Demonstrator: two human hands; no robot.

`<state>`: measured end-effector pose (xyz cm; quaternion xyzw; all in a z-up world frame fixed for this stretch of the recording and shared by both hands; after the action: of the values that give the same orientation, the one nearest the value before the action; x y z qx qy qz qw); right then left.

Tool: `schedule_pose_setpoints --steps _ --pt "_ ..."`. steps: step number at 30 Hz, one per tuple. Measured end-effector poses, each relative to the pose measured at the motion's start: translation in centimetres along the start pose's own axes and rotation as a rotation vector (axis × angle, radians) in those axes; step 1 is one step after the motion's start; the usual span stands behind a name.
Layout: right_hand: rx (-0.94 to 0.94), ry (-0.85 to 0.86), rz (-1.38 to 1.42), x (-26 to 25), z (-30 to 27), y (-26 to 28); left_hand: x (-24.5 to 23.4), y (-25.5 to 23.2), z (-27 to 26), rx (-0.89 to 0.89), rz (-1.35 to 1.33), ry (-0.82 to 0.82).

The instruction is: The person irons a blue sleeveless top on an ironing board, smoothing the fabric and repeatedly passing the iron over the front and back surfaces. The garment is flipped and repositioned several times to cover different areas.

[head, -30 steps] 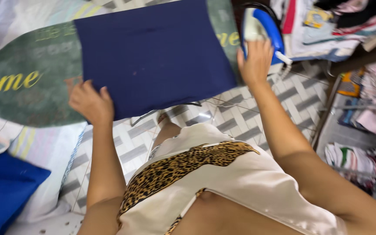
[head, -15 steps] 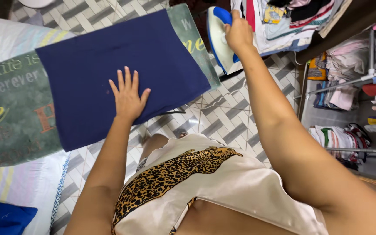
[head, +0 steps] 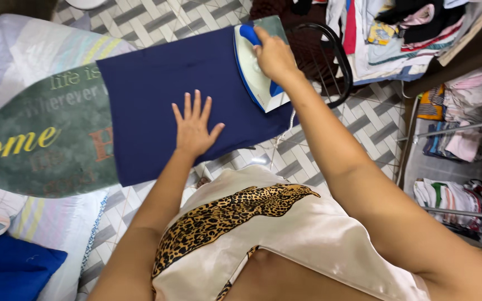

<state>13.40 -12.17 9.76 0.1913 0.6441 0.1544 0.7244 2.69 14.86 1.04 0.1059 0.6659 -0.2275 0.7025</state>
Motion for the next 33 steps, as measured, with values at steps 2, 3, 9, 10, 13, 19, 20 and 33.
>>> schedule_pose_setpoints --steps 2,3,9,10,13,19,20,33 --pt "0.019 -0.029 -0.042 2.7 1.4 -0.1 -0.1 0.1 -0.5 0.012 -0.01 -0.03" --pt "0.032 -0.038 -0.054 3.4 2.4 -0.4 0.0 0.0 -0.4 0.019 -0.02 -0.05" --pt "0.024 0.0 -0.052 2.6 -0.2 -1.9 -0.1 0.0 -0.5 0.003 -0.068 -0.031" --pt "0.054 0.018 -0.069 2.1 -2.4 -2.3 -0.3 0.1 -0.1 0.002 -0.07 -0.03" --pt "0.075 0.028 -0.092 0.6 -7.5 -2.8 -0.4 -0.1 -0.3 -0.011 -0.074 -0.001" --pt "0.058 -0.004 -0.162 0.6 -4.2 -2.0 -0.6 -0.2 -0.5 0.004 -0.063 -0.009" --pt "0.053 -0.015 -0.153 0.7 -2.7 -1.8 -0.7 -0.1 -0.3 0.001 -0.053 0.001" --pt "0.014 0.071 -0.068 -2.9 -16.6 -2.7 -0.5 -0.1 -0.2 0.017 -0.073 0.004"
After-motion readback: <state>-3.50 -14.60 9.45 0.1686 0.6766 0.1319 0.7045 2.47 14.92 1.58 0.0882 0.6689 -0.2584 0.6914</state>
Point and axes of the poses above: each hand's wrist, its own z-axis towards the middle knuckle, its own x-axis out of the palm, y = z × x, the point moved 3 cm from there along z, towards the middle knuckle, and after that the axes turned 4 degrees about y, right-handed, at the moved point
